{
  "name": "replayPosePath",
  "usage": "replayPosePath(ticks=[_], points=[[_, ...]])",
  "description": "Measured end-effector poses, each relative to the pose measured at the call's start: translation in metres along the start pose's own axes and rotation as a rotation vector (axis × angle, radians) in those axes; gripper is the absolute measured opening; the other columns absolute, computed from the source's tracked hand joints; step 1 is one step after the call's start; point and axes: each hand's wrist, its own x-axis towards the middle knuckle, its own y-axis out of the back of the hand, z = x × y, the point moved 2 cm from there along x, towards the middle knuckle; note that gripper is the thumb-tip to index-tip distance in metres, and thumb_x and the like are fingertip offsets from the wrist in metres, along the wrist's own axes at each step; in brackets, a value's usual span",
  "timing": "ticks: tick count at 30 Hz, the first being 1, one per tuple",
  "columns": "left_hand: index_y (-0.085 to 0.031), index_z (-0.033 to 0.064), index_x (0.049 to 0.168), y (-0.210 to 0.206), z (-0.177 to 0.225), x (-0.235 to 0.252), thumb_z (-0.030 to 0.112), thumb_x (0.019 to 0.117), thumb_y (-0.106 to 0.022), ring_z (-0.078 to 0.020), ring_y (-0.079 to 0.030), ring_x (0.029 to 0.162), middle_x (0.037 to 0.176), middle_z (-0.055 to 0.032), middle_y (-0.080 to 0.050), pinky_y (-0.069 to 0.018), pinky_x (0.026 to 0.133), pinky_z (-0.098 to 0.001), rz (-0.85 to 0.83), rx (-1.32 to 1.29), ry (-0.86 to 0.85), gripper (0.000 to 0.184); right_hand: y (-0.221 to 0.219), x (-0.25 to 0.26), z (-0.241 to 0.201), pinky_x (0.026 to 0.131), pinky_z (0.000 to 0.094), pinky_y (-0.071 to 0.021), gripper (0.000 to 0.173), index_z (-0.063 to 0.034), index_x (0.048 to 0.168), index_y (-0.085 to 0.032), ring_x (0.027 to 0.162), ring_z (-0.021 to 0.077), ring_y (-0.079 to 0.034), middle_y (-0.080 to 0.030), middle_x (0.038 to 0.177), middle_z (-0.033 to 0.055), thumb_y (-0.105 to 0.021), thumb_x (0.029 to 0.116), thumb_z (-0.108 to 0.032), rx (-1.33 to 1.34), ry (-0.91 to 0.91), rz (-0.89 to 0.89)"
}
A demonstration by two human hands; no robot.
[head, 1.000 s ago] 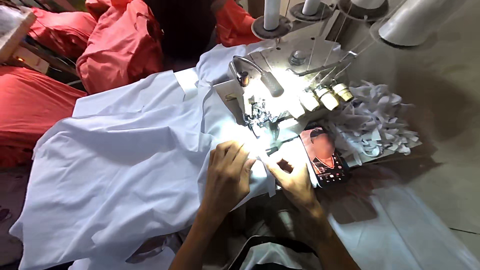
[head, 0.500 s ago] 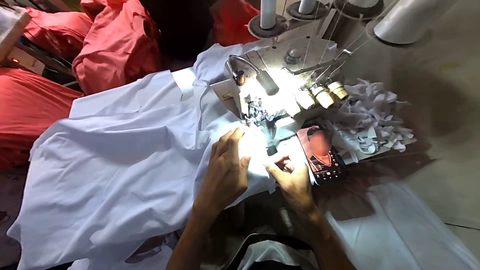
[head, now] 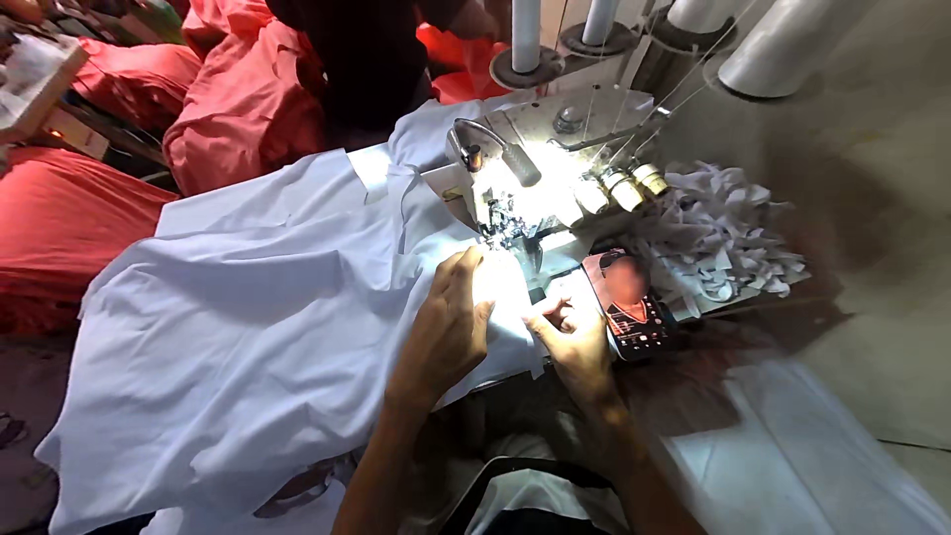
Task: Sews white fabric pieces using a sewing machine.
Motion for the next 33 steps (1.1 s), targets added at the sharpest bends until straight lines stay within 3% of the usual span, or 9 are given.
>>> replayPosePath(ticks=[19,26,30,31,33], points=[[-0.046,0.0035,0.147,0.002,-0.003,0.007,0.023,0.1052,-0.049,-0.0155,-0.051,0.138,0.148,-0.0092,-0.054,-0.0461,0.112,-0.0317,-0.027,0.004,0.0,0.046,0.0,0.002,-0.001,0.061,0.0188,-0.0549,0.017,-0.0024,0.096,-0.059,0.068,0.0075,-0.064,-0.067,0.081,0.0029,-0.074,0.087,-0.002,-0.03,0.022,-0.026],[-0.055,0.0014,0.14,-0.003,-0.005,0.004,0.02,0.104,-0.05,-0.0201,-0.053,0.136,0.145,-0.0131,-0.055,-0.0474,0.11,-0.0328,0.03,0.092,-0.079,0.041,0.002,-0.001,-0.008,0.065,0.0204,-0.0583,0.018,-0.0014,0.1,-0.06,0.071,0.0082,-0.066,-0.069,0.084,0.0034,-0.074,0.0878,-0.001,-0.008,0.0,-0.057],[-0.063,0.0023,0.133,-0.005,0.003,-0.005,0.014,0.1042,-0.05,-0.0275,-0.047,0.143,0.146,-0.0143,-0.056,-0.0417,0.117,-0.0396,0.114,0.177,-0.134,0.034,0.005,-0.002,-0.009,0.067,0.0203,-0.0584,0.016,-0.0003,0.103,-0.062,0.074,0.0082,-0.067,-0.069,0.088,0.0038,-0.072,0.0898,-0.001,0.004,-0.023,-0.097],[-0.067,0.0033,0.128,-0.006,0.01,-0.013,0.012,0.1024,-0.053,-0.0284,-0.051,0.138,0.141,-0.0141,-0.06,-0.0442,0.114,-0.0407,0.171,0.179,-0.119,0.03,0.007,-0.003,-0.01,0.067,0.0205,-0.0587,0.016,-0.0001,0.105,-0.063,0.075,0.0085,-0.068,-0.07,0.089,0.0043,-0.07,0.0908,-0.001,0.0,-0.042,-0.109],[-0.071,0.005,0.117,-0.01,0.028,-0.035,0.011,0.1,-0.056,-0.0223,-0.063,0.117,0.121,-0.0101,-0.07,-0.0517,0.099,-0.0357,0.266,0.092,-0.042,0.024,0.012,-0.005,-0.012,0.066,0.02,-0.0572,0.016,0.0001,0.109,-0.063,0.075,0.0082,-0.067,-0.07,0.093,0.0049,-0.067,0.0941,-0.003,-0.003,-0.078,-0.131]])
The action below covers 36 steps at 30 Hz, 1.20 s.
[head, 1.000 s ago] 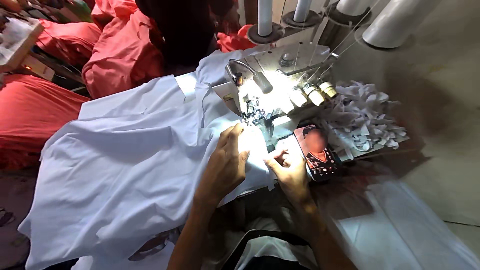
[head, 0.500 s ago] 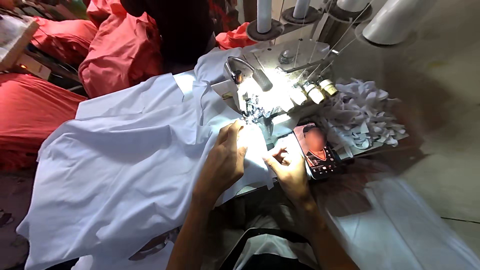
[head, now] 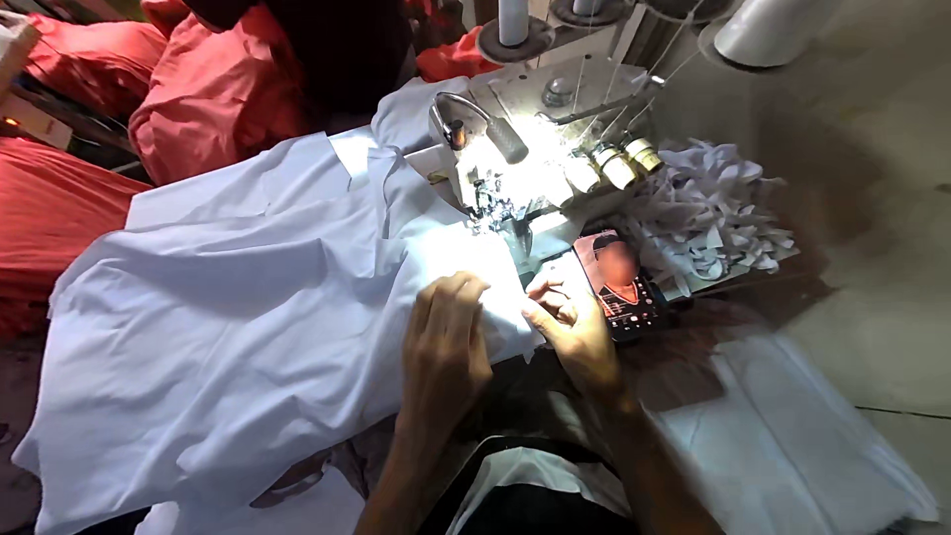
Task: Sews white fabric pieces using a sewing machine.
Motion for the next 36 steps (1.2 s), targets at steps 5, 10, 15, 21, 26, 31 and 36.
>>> replayPosePath(ticks=[5,10,15,21,26,31,36], points=[[-0.064,0.0032,0.121,-0.014,0.029,-0.053,0.021,0.1049,-0.055,-0.0031,-0.067,0.066,0.08,0.0058,-0.072,-0.0589,0.058,-0.0226,-0.129,-0.463,0.397,0.026,0.008,-0.01,0.0,0.064,0.018,-0.0521,0.021,-0.001,0.117,-0.062,0.072,0.0048,-0.063,-0.07,0.086,0.0005,-0.055,0.098,-0.004,0.005,-0.077,-0.038],[-0.064,0.0051,0.121,-0.038,0.038,-0.081,0.025,0.1013,-0.062,-0.0036,-0.066,0.056,0.07,0.009,-0.07,-0.0582,0.052,-0.0241,-0.185,-0.537,0.558,0.028,0.013,-0.017,-0.002,0.075,0.022,-0.0598,0.024,0.0009,0.119,-0.061,0.084,0.0095,-0.07,-0.072,0.097,0.0051,-0.062,0.0957,-0.003,-0.028,-0.09,-0.08],[-0.068,0.0064,0.113,-0.042,0.037,-0.083,0.02,0.0998,-0.065,-0.0055,-0.066,0.055,0.07,0.007,-0.07,-0.0587,0.051,-0.0242,-0.133,-0.599,0.587,0.019,0.016,-0.022,0.0,0.077,0.0249,-0.0615,0.028,0.0012,0.12,-0.06,0.086,0.0132,-0.072,-0.074,0.101,0.008,-0.067,0.0932,0.0,-0.022,-0.106,-0.086],[-0.064,0.0007,0.117,-0.036,0.035,-0.078,0.011,0.0974,-0.066,-0.007,-0.067,0.061,0.078,0.0024,-0.071,-0.0595,0.053,-0.0236,-0.005,-0.641,0.548,0.022,0.017,-0.026,0.001,0.074,0.0262,-0.0642,0.037,0.0015,0.118,-0.06,0.082,0.0141,-0.075,-0.076,0.095,0.0081,-0.076,0.0844,0.005,-0.035,-0.094,-0.023],[-0.064,-0.0012,0.118,-0.039,0.035,-0.07,0.009,0.097,-0.067,-0.0087,-0.067,0.061,0.076,0.001,-0.07,-0.059,0.052,-0.024,-0.042,-0.744,0.563,0.024,0.016,-0.023,0.002,0.072,0.0275,-0.0649,0.045,0.0005,0.118,-0.06,0.078,0.0162,-0.075,-0.076,0.089,0.008,-0.082,0.0788,0.005,-0.057,-0.127,0.015],[-0.065,0.0002,0.106,-0.04,0.032,-0.065,0.009,0.099,-0.065,-0.0106,-0.067,0.058,0.075,-0.0018,-0.07,-0.0577,0.05,-0.0242,-0.076,-0.831,0.628,0.011,0.017,-0.023,0.001,0.072,0.0276,-0.0651,0.045,-0.0006,0.119,-0.061,0.078,0.0161,-0.075,-0.076,0.089,0.0075,-0.083,0.0792,0.002,-0.059,-0.14,-0.013],[-0.067,0.0035,0.101,-0.036,0.029,-0.065,0.011,0.0967,-0.066,-0.0085,-0.067,0.076,0.09,-0.0016,-0.068,-0.0586,0.064,-0.0223,-0.014,-0.664,0.54,0.008,0.018,-0.026,0.001,0.071,0.0259,-0.0639,0.046,0.0,0.119,-0.061,0.077,0.0145,-0.074,-0.075,0.091,0.0072,-0.082,0.0786,0.003,-0.018,-0.149,-0.049]])
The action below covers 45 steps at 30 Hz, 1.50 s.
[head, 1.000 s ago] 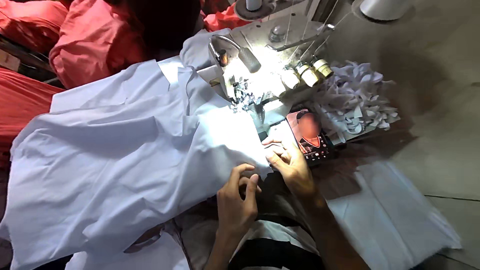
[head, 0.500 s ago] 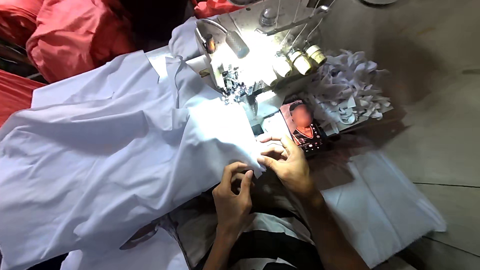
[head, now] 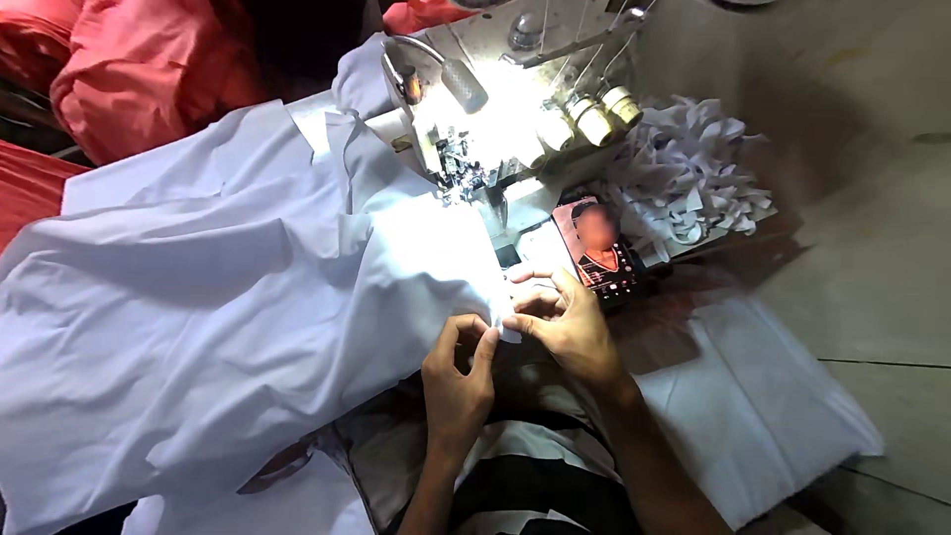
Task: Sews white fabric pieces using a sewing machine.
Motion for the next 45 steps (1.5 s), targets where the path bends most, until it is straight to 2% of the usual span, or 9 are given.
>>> replayPosePath(ticks=[4,9,13,25,30,34,38,42,45], points=[[-0.064,0.0056,0.098,0.004,0.007,-0.002,0.015,0.0981,-0.063,-0.0151,-0.067,0.101,0.113,-0.0076,-0.069,-0.0582,0.08,-0.0264,0.038,0.08,-0.083,0.009,-0.001,-0.002,0.002,0.071,0.0248,-0.0632,0.043,-0.001,0.118,-0.064,0.077,0.0125,-0.073,-0.075,0.091,0.0053,-0.082,0.0791,0.001,-0.03,-0.012,0.019],[-0.06,-0.002,0.105,0.005,0.019,0.002,0.0,0.093,-0.067,-0.0147,-0.069,0.091,0.098,-0.008,-0.069,-0.0601,0.082,-0.0272,0.001,-0.2,-0.043,0.014,0.0,-0.003,0.001,0.071,0.0237,-0.0623,0.038,-0.0012,0.115,-0.062,0.077,0.0119,-0.072,-0.074,0.091,0.0049,-0.081,0.0814,0.0,-0.012,0.01,0.014],[-0.059,-0.0001,0.104,0.004,0.016,0.004,-0.004,0.0913,-0.068,-0.0107,-0.067,0.084,0.094,-0.0053,-0.067,-0.0595,0.077,-0.0251,-0.07,-0.415,0.039,0.016,0.0,-0.005,0.002,0.072,0.0249,-0.0632,0.033,-0.0009,0.112,-0.062,0.079,0.0128,-0.072,-0.072,0.093,0.0063,-0.079,0.0834,0.0,0.022,0.019,0.002],[-0.057,-0.0044,0.109,-0.001,0.016,0.002,-0.007,0.0892,-0.07,-0.0195,-0.071,0.085,0.101,-0.0131,-0.067,-0.0643,0.077,-0.033,-0.08,-0.43,0.082,0.023,-0.003,-0.004,0.007,0.07,0.0274,-0.0644,0.039,-0.0016,0.11,-0.058,0.075,0.016,-0.075,-0.076,0.088,0.0082,-0.081,0.0788,0.005,0.055,-0.047,0.062],[-0.057,-0.0042,0.108,-0.004,0.021,0.005,-0.009,0.0868,-0.072,-0.016,-0.071,0.084,0.1,-0.0105,-0.068,-0.0636,0.077,-0.03,-0.113,-0.453,0.075,0.026,-0.002,-0.005,0.005,0.07,0.0247,-0.063,0.031,-0.0007,0.106,-0.062,0.076,0.0125,-0.073,-0.075,0.088,0.0067,-0.077,0.0805,0.007,0.042,-0.021,0.035],[-0.061,-0.0041,0.107,-0.005,0.017,0.006,-0.005,0.0862,-0.075,-0.0157,-0.072,0.08,0.094,-0.0098,-0.071,-0.0641,0.072,-0.0286,-0.089,-0.25,0.08,0.025,0.002,-0.007,0.005,0.077,0.0211,-0.0615,0.013,-0.0003,0.103,-0.075,0.082,0.0066,-0.072,-0.076,0.092,0.0044,-0.072,0.0899,0.0,-0.018,-0.022,-0.008],[-0.064,0.0009,0.105,-0.002,0.011,0.006,0.004,0.0901,-0.075,-0.0109,-0.071,0.077,0.09,-0.0035,-0.072,-0.0628,0.07,-0.0264,-0.137,-0.016,0.033,0.019,0.002,-0.009,0.005,0.074,0.017,-0.0585,0.013,-0.0032,0.1,-0.076,0.079,0.0011,-0.069,-0.075,0.088,-0.0002,-0.066,0.0979,-0.01,-0.055,0.035,-0.007],[-0.066,0.0075,0.108,0.008,0.012,0.014,0.016,0.0971,-0.068,-0.0061,-0.071,0.074,0.089,0.0021,-0.073,-0.062,0.067,-0.0251,-0.306,0.291,-0.064,0.014,-0.003,-0.01,0.005,0.069,0.0175,-0.0591,0.009,-0.0049,0.095,-0.076,0.074,0.0025,-0.069,-0.075,0.083,0.0,-0.075,0.0926,-0.013,-0.059,0.005,0.031],[-0.069,0.0085,0.11,0.024,0.03,0.04,0.019,0.1036,-0.058,-0.0104,-0.071,0.079,0.093,-0.0017,-0.073,-0.0605,0.07,-0.0284,-0.448,0.524,-0.341,0.017,-0.004,-0.011,0.004,0.07,0.0168,-0.0588,0.008,-0.0058,0.095,-0.075,0.075,0.0017,-0.069,-0.074,0.084,-0.001,-0.074,0.0928,-0.014,-0.084,0.022,0.054]])
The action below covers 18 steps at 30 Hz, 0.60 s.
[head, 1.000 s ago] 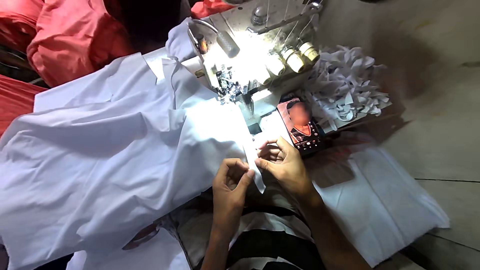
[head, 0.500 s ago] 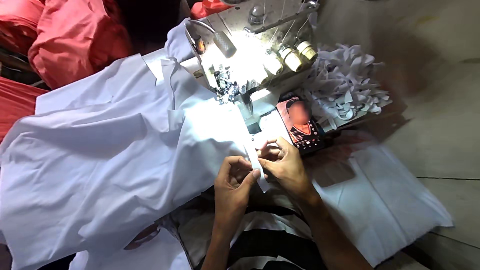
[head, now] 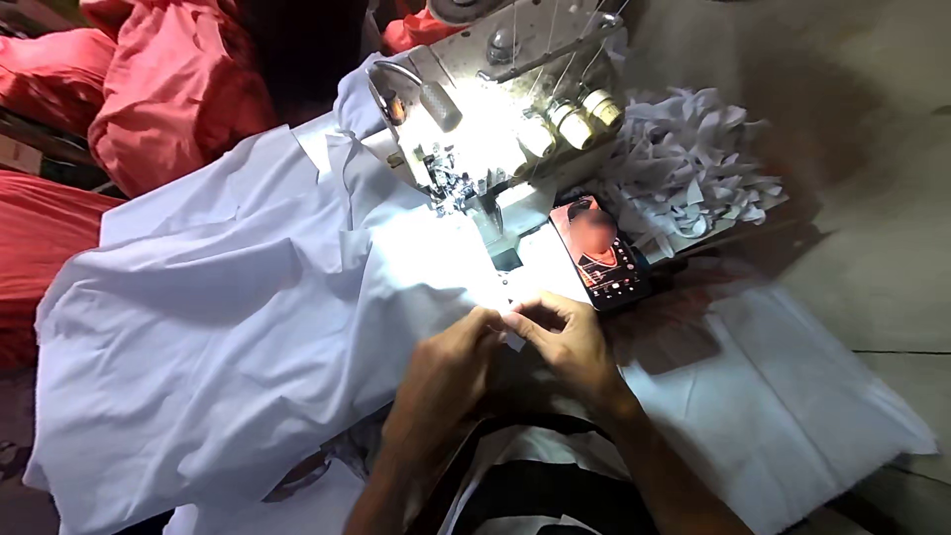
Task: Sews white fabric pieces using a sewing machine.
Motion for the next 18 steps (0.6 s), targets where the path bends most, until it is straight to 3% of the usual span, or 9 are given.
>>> replayPosePath(ticks=[4,8,11,13,14,18], points=[[-0.074,0.0163,0.113,0.044,-0.004,0.049,0.012,0.1034,-0.053,-0.0206,-0.067,0.091,0.107,-0.0045,-0.069,-0.0563,0.074,-0.0357,-0.127,0.313,-0.316,0.024,-0.001,-0.004,0.003,0.072,0.0179,-0.059,0.012,-0.0053,0.099,-0.074,0.078,0.0023,-0.069,-0.074,0.088,-0.0007,-0.073,0.0945,-0.016,-0.008,0.007,0.007],[-0.074,0.0124,0.099,0.062,-0.003,0.103,0.007,0.0987,-0.056,-0.0242,-0.062,0.091,0.1,-0.0066,-0.065,-0.0502,0.072,-0.0385,-0.368,0.42,-0.607,0.019,-0.002,-0.005,0.003,0.073,0.0185,-0.0597,0.012,-0.0043,0.101,-0.073,0.08,0.0027,-0.07,-0.074,0.09,-0.0003,-0.072,0.0944,-0.015,-0.019,0.018,0.018],[-0.075,0.0138,0.094,0.063,0.006,0.118,0.006,0.0957,-0.058,-0.0238,-0.061,0.094,0.097,-0.0049,-0.065,-0.0482,0.072,-0.0381,-0.487,0.491,-0.664,0.019,-0.002,-0.006,0.003,0.074,0.0181,-0.0591,0.013,-0.0041,0.101,-0.073,0.08,0.0021,-0.069,-0.073,0.09,-0.0006,-0.071,0.0952,-0.016,-0.032,0.023,0.021],[-0.074,0.0127,0.093,0.062,0.01,0.123,0.007,0.0965,-0.057,-0.0237,-0.066,0.108,0.106,-0.0057,-0.071,-0.0535,0.087,-0.039,-0.537,0.531,-0.666,0.018,-0.002,-0.007,0.003,0.073,0.0175,-0.0585,0.015,-0.0047,0.102,-0.073,0.08,0.0013,-0.068,-0.073,0.089,-0.0013,-0.071,0.0954,-0.018,-0.04,0.019,0.021],[-0.072,0.0121,0.091,0.06,0.011,0.126,0.007,0.0964,-0.057,-0.0237,-0.066,0.11,0.106,-0.0059,-0.071,-0.0528,0.09,-0.0393,-0.57,0.532,-0.666,0.017,-0.002,-0.007,0.003,0.072,0.0173,-0.0582,0.015,-0.0048,0.101,-0.073,0.079,0.0014,-0.068,-0.072,0.089,-0.0015,-0.071,0.0956,-0.019,-0.04,0.016,0.02],[-0.07,0.012,0.088,0.056,0.01,0.136,0.006,0.0948,-0.059,-0.0234,-0.063,0.098,0.094,-0.0041,-0.066,-0.0495,0.08,-0.0387,-0.64,0.521,-0.677,0.014,-0.001,-0.006,0.004,0.07,0.0174,-0.0579,0.014,-0.0047,0.101,-0.072,0.078,0.0017,-0.068,-0.072,0.088,-0.0012,-0.07,0.0959,-0.018,-0.036,0.021,0.032]])
